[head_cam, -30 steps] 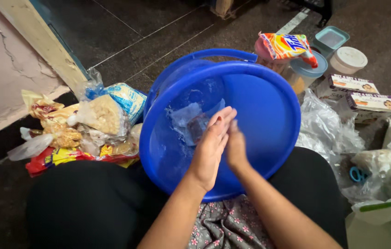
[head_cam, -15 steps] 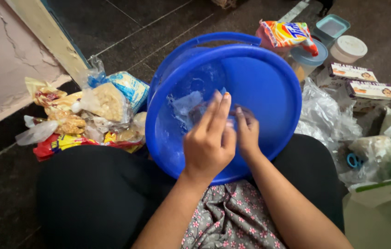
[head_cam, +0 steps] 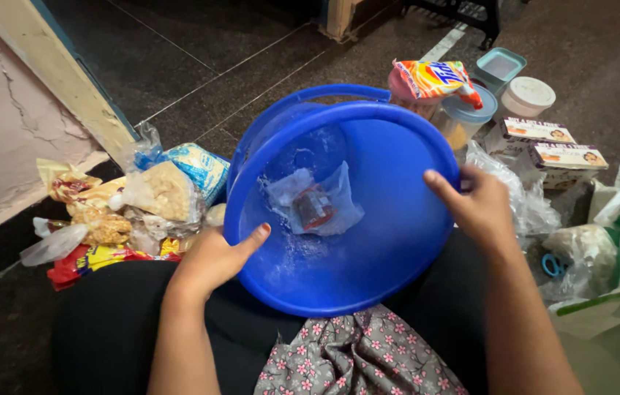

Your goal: The person sits on the floor and sorts various packaged food items, including grains and spices, into a blue plastic bucket. They handle each package individually, opening some and placing them inside the bucket.

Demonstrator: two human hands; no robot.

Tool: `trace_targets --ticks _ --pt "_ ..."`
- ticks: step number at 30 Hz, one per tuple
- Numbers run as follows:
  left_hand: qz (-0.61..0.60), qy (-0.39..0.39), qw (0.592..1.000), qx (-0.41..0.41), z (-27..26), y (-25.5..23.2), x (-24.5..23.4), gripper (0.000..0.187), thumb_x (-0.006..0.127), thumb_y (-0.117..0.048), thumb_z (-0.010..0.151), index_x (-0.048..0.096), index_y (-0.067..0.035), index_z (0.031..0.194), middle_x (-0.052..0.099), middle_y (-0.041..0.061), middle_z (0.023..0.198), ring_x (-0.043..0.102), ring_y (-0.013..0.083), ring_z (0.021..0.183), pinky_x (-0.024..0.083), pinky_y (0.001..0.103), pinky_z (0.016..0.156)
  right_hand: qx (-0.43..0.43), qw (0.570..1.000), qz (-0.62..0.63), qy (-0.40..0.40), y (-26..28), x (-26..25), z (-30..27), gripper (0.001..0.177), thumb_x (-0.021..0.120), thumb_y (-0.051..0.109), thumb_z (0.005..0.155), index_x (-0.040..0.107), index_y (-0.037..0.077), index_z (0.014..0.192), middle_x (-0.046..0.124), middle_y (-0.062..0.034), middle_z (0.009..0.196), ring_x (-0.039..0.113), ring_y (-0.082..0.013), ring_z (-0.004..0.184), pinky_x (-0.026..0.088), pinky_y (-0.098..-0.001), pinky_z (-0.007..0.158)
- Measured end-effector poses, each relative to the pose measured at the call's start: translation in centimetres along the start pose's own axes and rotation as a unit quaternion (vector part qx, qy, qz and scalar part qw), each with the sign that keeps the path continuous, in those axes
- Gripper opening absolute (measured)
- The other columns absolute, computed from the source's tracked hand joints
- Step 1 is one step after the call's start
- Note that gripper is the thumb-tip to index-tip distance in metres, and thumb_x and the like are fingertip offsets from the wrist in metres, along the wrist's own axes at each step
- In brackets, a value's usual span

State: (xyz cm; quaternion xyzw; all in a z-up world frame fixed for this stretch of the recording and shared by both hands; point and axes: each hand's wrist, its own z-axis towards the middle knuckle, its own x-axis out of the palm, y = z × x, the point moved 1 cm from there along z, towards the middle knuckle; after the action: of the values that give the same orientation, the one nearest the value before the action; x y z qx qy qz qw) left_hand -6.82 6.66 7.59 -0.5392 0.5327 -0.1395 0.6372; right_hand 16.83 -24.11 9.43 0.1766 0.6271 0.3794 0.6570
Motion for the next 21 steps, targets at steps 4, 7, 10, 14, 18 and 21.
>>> trace_targets --ticks 4,7,10,14,18,21 --pt "-0.022 -0.087 0.996 0.016 1.5 0.9 1.2 0.046 0.070 -0.049 0.089 0.076 -0.003 0.097 0.078 0.014 0.082 0.075 0.0240 0.076 0.056 0.039 0.071 -0.047 0.997 0.020 -0.060 -6.0 3.9 0.1 0.042 0.078 0.039 0.091 0.074 -0.003 0.092 0.072 -0.0120 0.072 0.068 -0.0179 0.063 0.053 -0.0355 0.062" --pt "-0.056 -0.206 0.976 0.039 2.4 0.8 2.8 0.043 0.073 -0.042 0.096 0.075 0.000 0.087 0.067 0.010 0.069 0.062 0.0164 0.064 0.047 0.036 0.062 -0.064 0.990 0.070 -0.106 -7.2 4.6 0.4 0.042 0.076 0.035 0.098 0.071 -0.005 0.084 0.065 -0.0107 0.064 0.058 -0.0153 0.058 0.045 -0.0358 0.057" --pt "-0.223 -0.245 0.936 0.121 2.3 0.7 3.7 0.036 0.074 -0.031 0.096 0.068 0.001 0.079 0.058 0.000 0.065 0.049 0.0071 0.061 0.040 0.030 0.055 -0.107 0.979 0.091 -0.147 -6.8 3.6 0.8 0.039 0.074 0.030 0.101 0.069 -0.004 0.083 0.062 -0.0076 0.064 0.053 -0.0116 0.058 0.042 -0.0332 0.055" --pt "-0.239 -0.252 0.919 0.188 2.4 0.5 3.4 0.029 0.073 -0.028 0.095 0.069 -0.002 0.083 0.056 -0.005 0.065 0.047 0.0038 0.061 0.038 0.027 0.055 -0.200 0.945 0.174 -0.189 -6.1 3.4 0.2 0.037 0.071 0.029 0.110 0.068 -0.002 0.091 0.066 -0.0040 0.075 0.058 -0.0075 0.069 0.045 -0.0295 0.063" --pt "-0.171 -0.267 0.942 0.108 3.5 0.0 3.3 0.037 0.073 -0.032 0.097 0.066 -0.002 0.078 0.055 -0.002 0.061 0.049 0.0064 0.059 0.042 0.028 0.055 -0.132 0.973 0.074 -0.174 -5.6 4.1 1.6 0.039 0.074 0.029 0.103 0.066 -0.003 0.081 0.061 -0.0060 0.063 0.054 -0.0110 0.056 0.041 -0.0327 0.055" --pt "-0.198 -0.258 0.938 0.119 3.2 -0.2 3.4 0.038 0.072 -0.032 0.099 0.065 0.000 0.078 0.054 -0.003 0.064 0.047 0.0062 0.063 0.041 0.029 0.057 -0.137 0.972 0.067 -0.177 -5.6 4.7 2.1 0.038 0.073 0.030 0.102 0.067 -0.002 0.083 0.061 -0.0066 0.063 0.055 -0.0110 0.057 0.043 -0.0330 0.056"
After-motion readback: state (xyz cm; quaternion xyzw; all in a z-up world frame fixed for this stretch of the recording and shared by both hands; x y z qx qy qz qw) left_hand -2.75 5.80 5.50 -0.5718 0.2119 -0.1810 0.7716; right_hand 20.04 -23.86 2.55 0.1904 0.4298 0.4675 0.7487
